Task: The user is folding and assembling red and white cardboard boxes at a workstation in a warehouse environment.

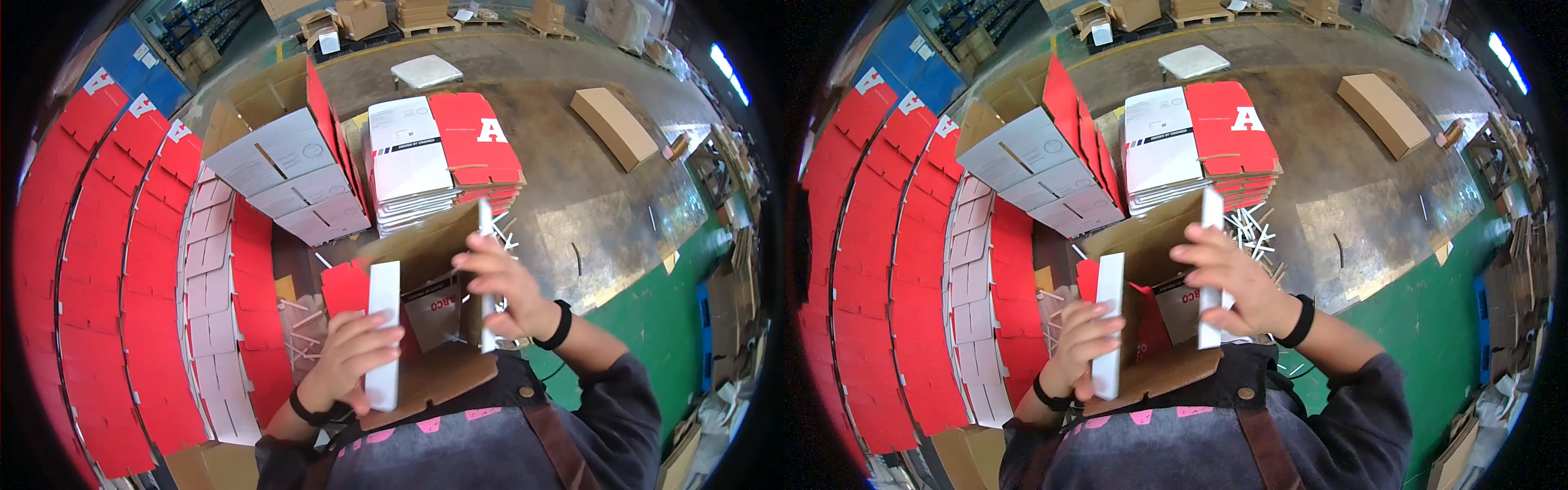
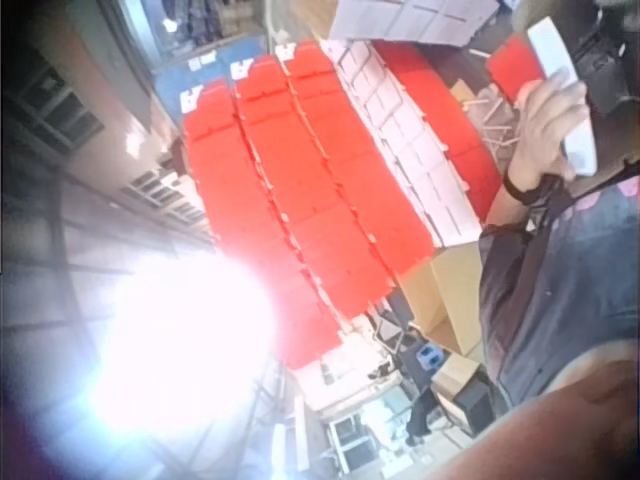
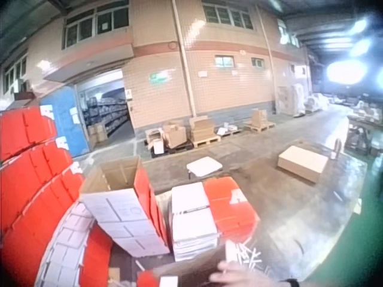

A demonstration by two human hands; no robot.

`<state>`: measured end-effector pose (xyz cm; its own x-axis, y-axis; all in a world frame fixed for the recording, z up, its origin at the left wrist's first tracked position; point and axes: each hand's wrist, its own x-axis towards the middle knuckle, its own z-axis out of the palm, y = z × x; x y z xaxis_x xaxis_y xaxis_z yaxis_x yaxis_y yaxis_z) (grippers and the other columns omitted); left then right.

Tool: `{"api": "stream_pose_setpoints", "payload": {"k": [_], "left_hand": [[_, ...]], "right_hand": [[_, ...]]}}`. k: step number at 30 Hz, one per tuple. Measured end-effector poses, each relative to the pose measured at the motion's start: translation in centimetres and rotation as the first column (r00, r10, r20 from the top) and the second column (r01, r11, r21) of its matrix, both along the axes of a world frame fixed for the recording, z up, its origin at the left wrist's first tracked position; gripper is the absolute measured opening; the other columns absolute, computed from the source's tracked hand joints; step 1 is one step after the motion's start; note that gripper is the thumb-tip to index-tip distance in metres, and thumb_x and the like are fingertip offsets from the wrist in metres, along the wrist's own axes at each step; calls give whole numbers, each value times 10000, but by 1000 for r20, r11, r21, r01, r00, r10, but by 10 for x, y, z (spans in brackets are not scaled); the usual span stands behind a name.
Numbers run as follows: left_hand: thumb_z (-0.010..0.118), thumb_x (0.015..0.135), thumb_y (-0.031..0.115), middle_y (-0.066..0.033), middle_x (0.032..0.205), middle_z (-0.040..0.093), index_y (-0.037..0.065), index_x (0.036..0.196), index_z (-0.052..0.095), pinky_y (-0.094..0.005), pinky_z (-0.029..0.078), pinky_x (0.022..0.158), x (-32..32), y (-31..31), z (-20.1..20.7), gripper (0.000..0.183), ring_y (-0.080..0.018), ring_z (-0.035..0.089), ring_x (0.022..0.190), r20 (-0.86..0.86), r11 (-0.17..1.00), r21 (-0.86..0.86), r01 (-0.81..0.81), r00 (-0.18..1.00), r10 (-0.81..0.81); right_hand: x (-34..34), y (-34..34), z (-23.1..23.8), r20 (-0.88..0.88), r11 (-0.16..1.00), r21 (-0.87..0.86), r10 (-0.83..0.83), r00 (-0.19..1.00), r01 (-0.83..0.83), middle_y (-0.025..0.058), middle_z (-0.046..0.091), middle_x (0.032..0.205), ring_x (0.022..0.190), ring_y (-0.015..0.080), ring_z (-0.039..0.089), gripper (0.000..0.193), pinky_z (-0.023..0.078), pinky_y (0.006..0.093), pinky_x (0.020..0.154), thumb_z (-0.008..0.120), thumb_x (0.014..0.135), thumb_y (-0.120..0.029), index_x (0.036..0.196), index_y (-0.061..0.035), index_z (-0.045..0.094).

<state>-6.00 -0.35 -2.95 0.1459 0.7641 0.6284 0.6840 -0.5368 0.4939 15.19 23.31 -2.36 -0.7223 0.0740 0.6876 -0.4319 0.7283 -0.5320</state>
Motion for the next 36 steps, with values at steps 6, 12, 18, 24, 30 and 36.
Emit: {"api": "stream_pose_setpoints", "payload": {"k": [6, 12, 18, 24, 30, 36], "left_hand": [[600, 853, 494, -45, 1019, 611, 112, 927, 609, -468, 285, 953, -6, 30, 2, 389, -234, 561, 1070, -339, 970, -230, -80, 941, -2], [718, 763, 353, -32, 922, 594, 114, 805, 599, -455, 307, 914, -1, 32, 2, 271, -218, 567, 979, -283, 980, -148, -132, 955, 86], [794, 695, 294, -38, 923, 597, 112, 797, 597, -455, 328, 950, 8, 22, 0, 287, -215, 583, 1010, -171, 967, -169, -192, 972, 163], [771, 744, 366, -94, 1198, 570, 115, 1078, 590, -465, 360, 990, 17, 20, -9, 455, -256, 555, 1145, -80, 928, -166, -335, 942, 326], [612, 890, 416, -127, 1448, 454, 99, 1391, 470, -533, 296, 1090, 30, 16, -10, 610, -296, 430, 1340, -475, 861, -314, -400, 851, 222], [458, 928, 168, -97, 1485, 428, 77, 1342, 508, -400, 314, 1156, 29, 19, -22, 426, -252, 412, 1372, -308, 913, -404, 61, 931, -198]], "right_hand": [[-15, -8, 10, 104, 963, 86, 247, 963, -256, 231, 420, 1444, 1341, 413, 408, 507, 309, 534, 1110, 623, 891, -469, 1147, -41, 527], [-48, -30, 4, 147, 884, 278, 349, 926, -377, 169, 525, 1198, 1097, 373, 529, 526, 392, 489, 1043, 696, 761, -496, 935, -22, 550], [-58, -38, 3, 147, 876, 384, 256, 956, -293, 93, 541, 973, 934, 280, 533, 449, 408, 479, 998, 700, 762, -488, 818, -56, 590], [-57, -53, -5, 121, 980, 199, -40, 992, 15, 95, 540, 966, 967, 290, 534, 466, 384, 481, 1009, 757, 758, -411, 941, -16, 590], [-64, -18, 85, 536, 920, 382, -145, 832, -86, 162, 602, 1017, 977, 316, 610, 360, 512, 383, 789, 740, 787, -223, 1053, -10, 627], [-175, -28, 93, 781, 866, 485, -366, 505, -121, 188, 619, 1056, 998, 352, 610, 521, 495, 453, 835, 761, 716, -221, 1168, -36, 579]]}}
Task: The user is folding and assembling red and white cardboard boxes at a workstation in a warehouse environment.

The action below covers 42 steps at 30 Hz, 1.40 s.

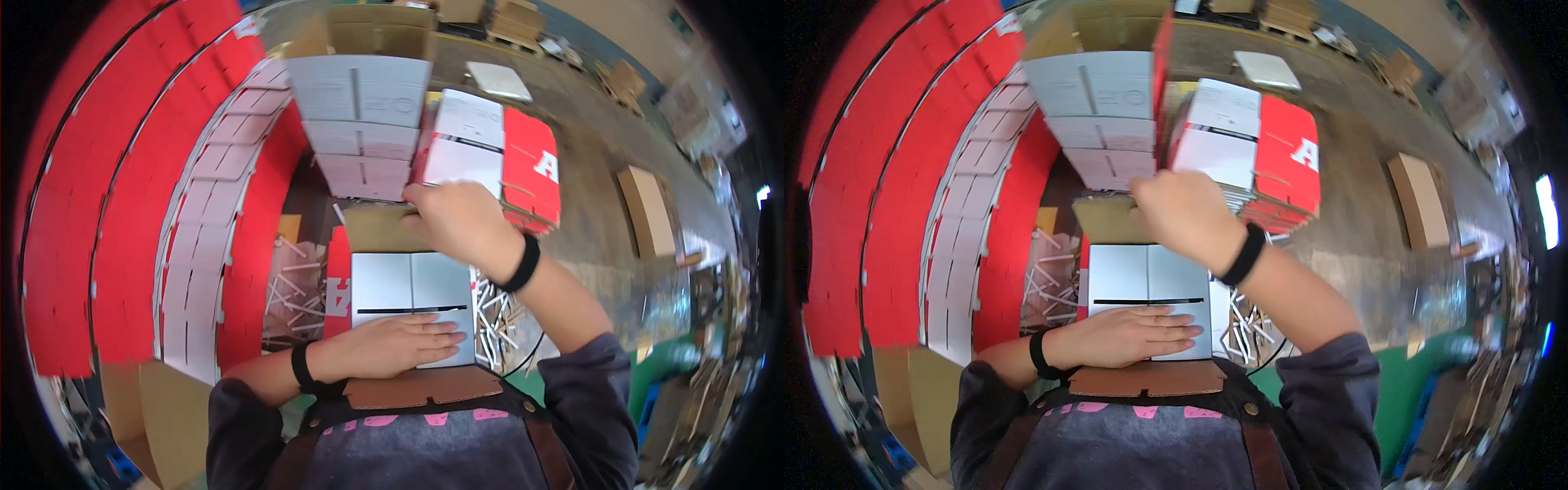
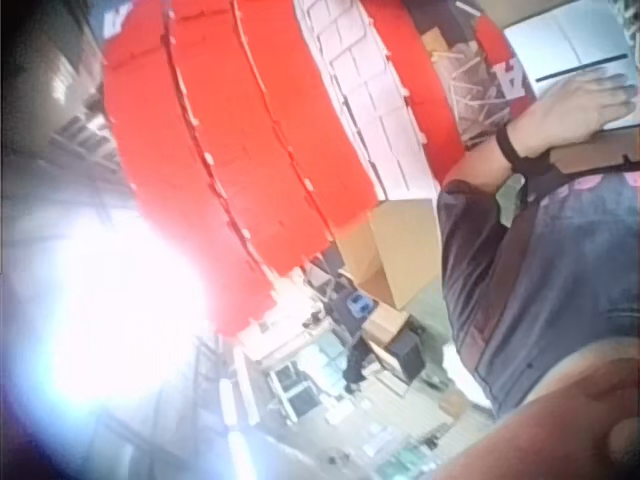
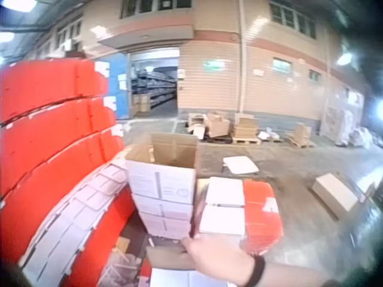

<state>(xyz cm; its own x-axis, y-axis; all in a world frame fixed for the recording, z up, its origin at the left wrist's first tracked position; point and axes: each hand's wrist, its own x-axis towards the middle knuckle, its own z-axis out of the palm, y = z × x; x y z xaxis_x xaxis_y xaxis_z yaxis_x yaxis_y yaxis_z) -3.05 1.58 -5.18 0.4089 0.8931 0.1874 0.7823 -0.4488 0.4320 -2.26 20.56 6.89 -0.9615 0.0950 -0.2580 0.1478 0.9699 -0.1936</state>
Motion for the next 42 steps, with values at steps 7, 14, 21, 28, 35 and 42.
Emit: {"api": "stream_pose_setpoints", "payload": {"k": [7, 14, 21, 28, 35, 42], "left_hand": [[489, 910, 156, -114, 1382, 541, 45, 1165, 624, -387, 401, 1090, 7, -1, -20, 309, -286, 507, 1286, 231, 993, 105, -44, 973, 18], [525, 880, 143, -138, 1206, 623, 33, 1052, 633, -407, 489, 962, 1, -7, 23, 231, -318, 606, 1115, 101, 925, -380, 19, 995, 21], [733, 858, 275, -53, 960, 640, 61, 1015, 639, -286, 523, 659, -11, -63, 41, 282, -168, 649, 802, 872, 973, -119, -197, 448, 198], [731, 868, 145, -99, 856, 685, 20, 1039, 611, -303, 539, 633, -1, -69, 82, 243, -197, 689, 714, 609, 778, -342, -527, 507, 610], [801, 738, 311, -102, 1098, 597, 45, 1102, 645, -326, 526, 657, -19, -61, 75, 477, -242, 639, 780, 280, 835, 0, -550, 802, 528], [756, 803, 386, -96, 1031, 538, 13, 1099, 696, -315, 466, 812, -30, -49, 33, 480, -223, 560, 912, 376, 821, -95, -563, 743, 553]], "right_hand": [[68, -17, -32, -286, 928, -184, 265, 921, -324, 259, 573, 1259, 1027, 392, 618, 607, 507, 421, 876, 719, 819, -251, 1337, -11, 514], [80, -34, -106, -314, 889, 177, 458, 832, -423, 201, 457, 1442, 1392, 379, 343, 646, 250, 543, 1124, 703, 820, -238, 1399, -58, 478], [124, 21, -22, -7, 438, -890, 269, 963, -128, 168, 649, 1178, 1113, 298, 618, 577, 422, 411, 996, 759, 829, -339, 1274, -19, 579], [151, 13, -23, 146, 307, -936, -105, 984, 171, 98, 721, 898, 818, 163, 694, 368, 488, 249, 747, 724, 866, -97, 1187, -14, 565], [155, 10, -50, -133, 400, -916, -213, 968, -37, 32, 665, 862, 813, 80, 624, 122, 497, 225, 734, 622, 943, -55, 1030, 26, 646], [162, 4, -78, -456, 574, -796, -361, 813, -192, 67, 604, 847, 876, 178, 605, 215, 478, 300, 793, 688, 893, -140, 1043, 14, 672]]}}
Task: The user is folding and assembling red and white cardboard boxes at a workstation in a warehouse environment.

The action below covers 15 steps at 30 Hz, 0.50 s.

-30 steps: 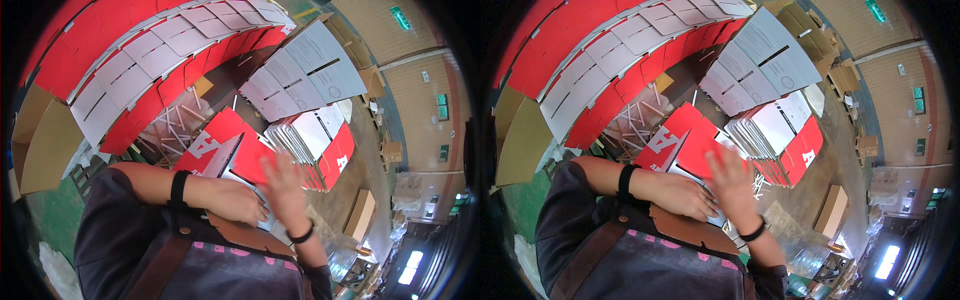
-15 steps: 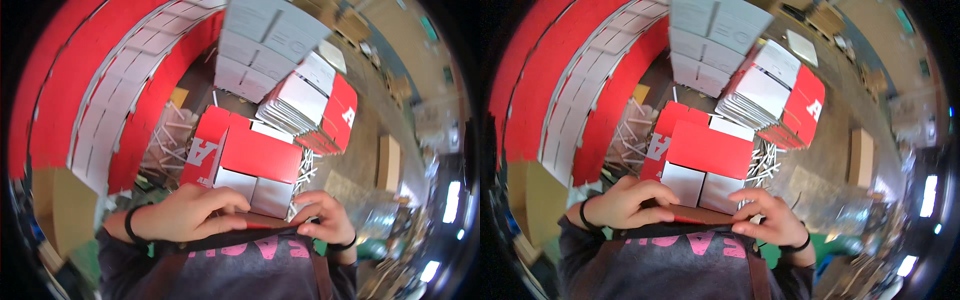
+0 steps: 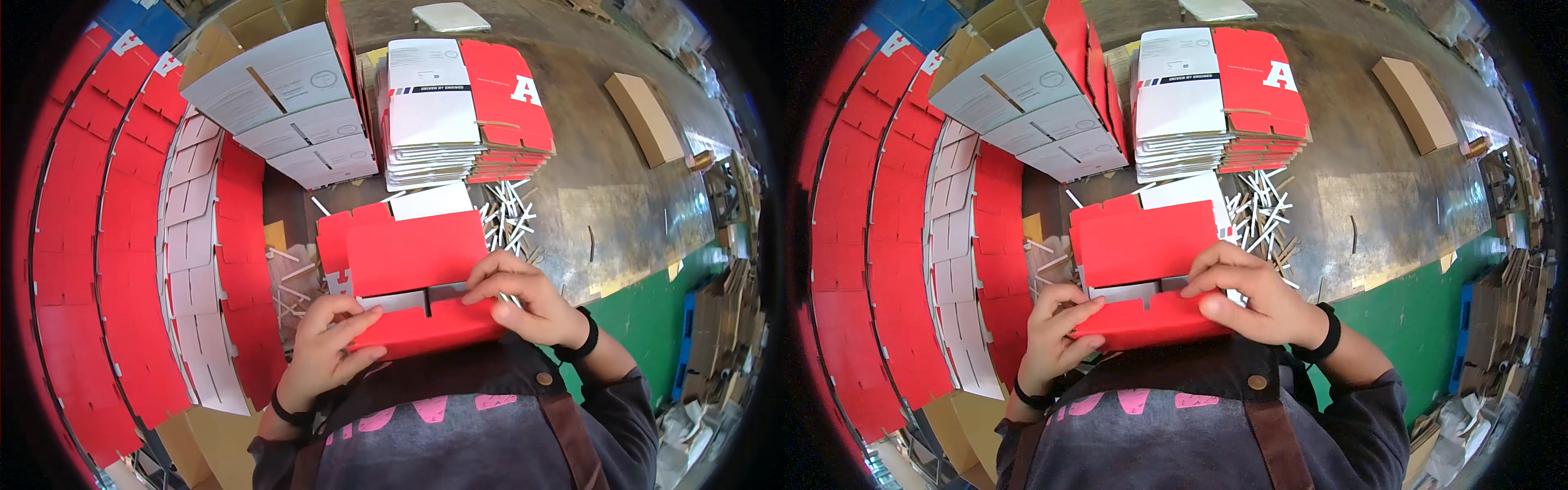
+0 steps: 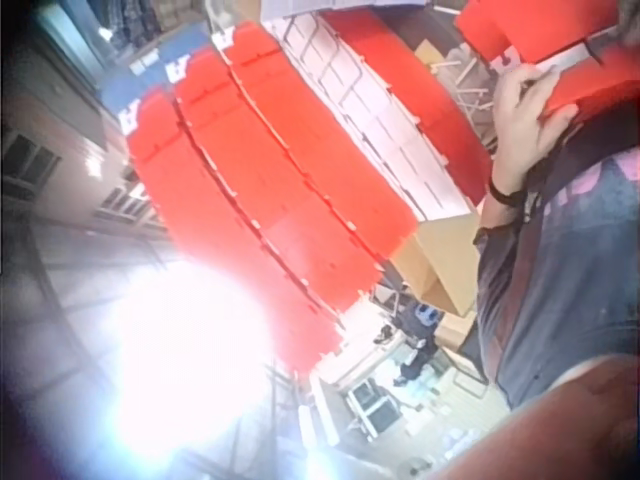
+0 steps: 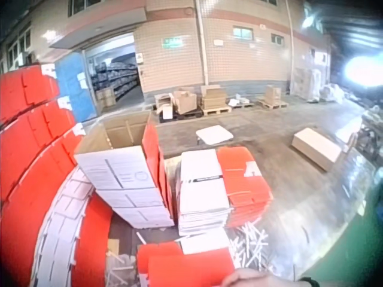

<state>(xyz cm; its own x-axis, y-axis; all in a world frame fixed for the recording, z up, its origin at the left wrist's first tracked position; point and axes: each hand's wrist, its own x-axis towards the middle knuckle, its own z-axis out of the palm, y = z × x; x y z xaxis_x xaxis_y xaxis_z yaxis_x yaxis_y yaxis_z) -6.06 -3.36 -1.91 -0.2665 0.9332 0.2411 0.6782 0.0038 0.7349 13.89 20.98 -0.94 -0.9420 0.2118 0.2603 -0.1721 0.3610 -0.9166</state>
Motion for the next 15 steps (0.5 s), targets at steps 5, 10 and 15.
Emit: {"api": "stream_pose_setpoints", "payload": {"k": [5, 10, 15], "left_hand": [[800, 742, 113, -37, 957, 476, 35, 908, 727, -260, 419, 753, 4, 16, -25, 197, -144, 485, 898, 387, 981, 12, -194, 906, 174], [740, 838, 172, -90, 1231, 425, 27, 1347, 425, -345, 402, 963, 8, 27, -76, 616, -190, 472, 1098, 719, 935, -42, -353, 639, 274], [620, 945, 227, -144, 1450, 386, -31, 1448, 298, -367, 335, 1085, -10, 38, -57, 651, -244, 393, 1336, 849, 967, -248, -49, 470, 242]], "right_hand": [[10, -3, -15, 184, 988, 88, -144, 972, 129, 89, 554, 908, 846, 206, 548, 192, 451, 321, 757, 733, 853, -182, 960, -24, 717], [3, -14, -78, 156, 783, 10, -616, 772, 622, 68, 542, 826, 786, 162, 531, 524, 458, 286, 670, 819, 782, -217, 1173, 34, 577], [-2, 0, -67, 502, 918, 21, -352, 790, 396, 247, 657, 920, 729, 318, 680, 686, 512, 401, 628, 580, 907, -561, 1130, 86, 536]]}}
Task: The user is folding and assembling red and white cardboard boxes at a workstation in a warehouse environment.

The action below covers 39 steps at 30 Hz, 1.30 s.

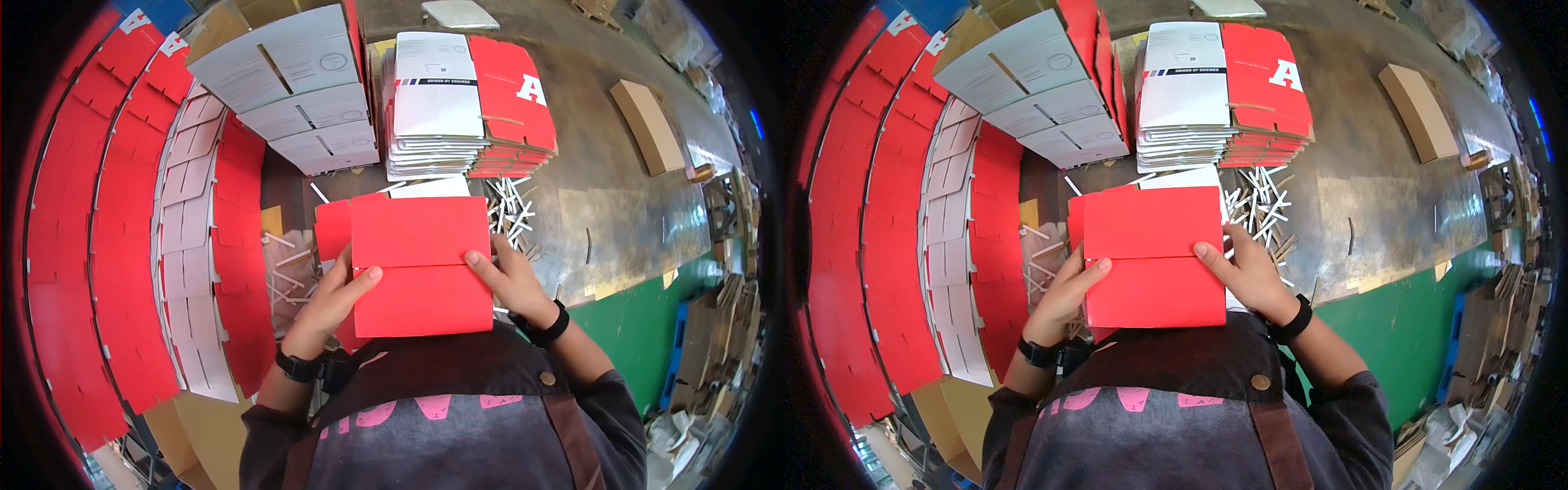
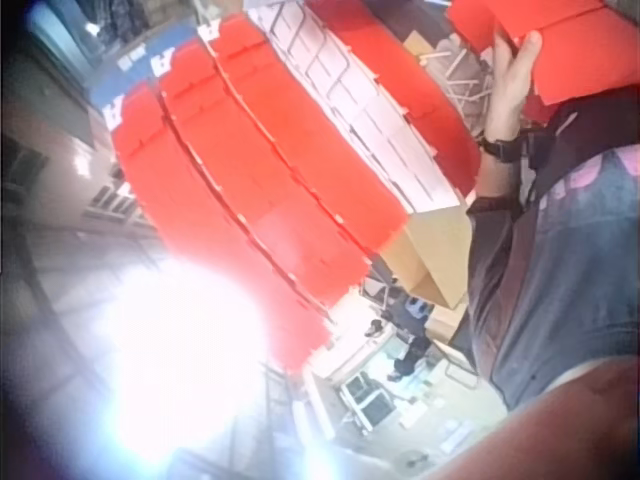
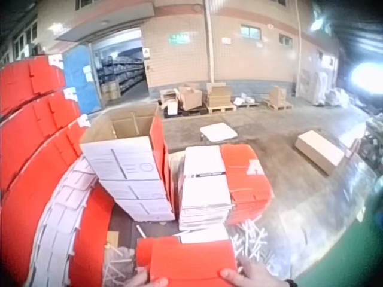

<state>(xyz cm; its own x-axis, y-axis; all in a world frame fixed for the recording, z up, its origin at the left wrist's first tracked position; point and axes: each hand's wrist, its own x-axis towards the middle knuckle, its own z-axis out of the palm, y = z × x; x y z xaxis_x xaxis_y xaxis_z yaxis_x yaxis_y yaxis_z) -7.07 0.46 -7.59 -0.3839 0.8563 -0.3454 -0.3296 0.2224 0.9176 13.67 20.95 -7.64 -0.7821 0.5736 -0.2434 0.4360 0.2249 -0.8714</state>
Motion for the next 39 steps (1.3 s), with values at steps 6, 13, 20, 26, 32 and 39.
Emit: {"api": "stream_pose_setpoints", "payload": {"k": [6, 13, 20, 26, 32, 39], "left_hand": [[619, 942, 157, -137, 1421, 442, -30, 1437, 329, -352, 322, 1093, 5, -19, 31, 603, -210, 408, 1325, -368, 999, 44, -2, 929, 18], [853, 704, 218, -204, 1593, 151, 70, 1501, -222, -374, 208, 1148, 22, -72, 52, 1346, -258, 244, 1449, -44, 957, 271, 100, 995, -91], [871, 679, 246, -154, 1469, 393, 14, 1530, 101, -348, 345, 1088, 31, -99, -67, 1171, -222, 426, 1322, 78, 997, -15, 82, 994, -80], [764, 705, 46, -124, 1195, 587, 64, 1492, 278, -334, 504, 873, 21, -86, -22, 925, -223, 630, 1054, -583, 951, -287, 115, 766, -269], [657, 727, 63, -130, 873, 601, 112, 1190, 569, -448, 527, 632, 8, -46, 61, 474, -335, 649, 767, -866, 869, -496, -6, 85, -493], [597, 770, 78, -148, 793, 612, 63, 884, 613, -411, 541, 585, -5, -32, 29, 116, -316, 677, 712, -869, 865, -494, 89, -53, -491]], "right_hand": [[9, -8, 55, -78, 977, 128, 181, 980, -170, 281, 637, 935, 860, 415, 654, 719, 512, 418, 759, 462, 957, -573, 1224, 92, 507], [25, -11, 21, -419, 898, -440, -204, 885, -2, 141, 500, 1356, 1218, 219, 496, 634, 384, 352, 1018, 318, 1027, -483, 1446, -7, 296], [23, -28, -73, -431, 935, -328, -22, 902, -133, 191, 387, 1479, 1358, 237, 385, 563, 312, 335, 1096, 422, 1031, -206, 1502, -6, 188], [26, -8, -33, -268, 964, 234, 193, 944, -130, 184, 520, 1279, 1071, 273, 607, 548, 489, 366, 919, 481, 942, -54, 1467, -66, 324], [-6, 11, 55, 378, 369, 736, 472, 796, -568, 101, 601, 849, 767, 283, 654, 254, 540, 375, 643, 579, 779, -40, 1009, -78, 681], [-10, -30, 97, 240, 487, 666, 577, 781, -565, 131, 576, 1121, 1054, 272, 579, 360, 443, 483, 932, 574, 798, -56, 1148, -91, 649]]}}
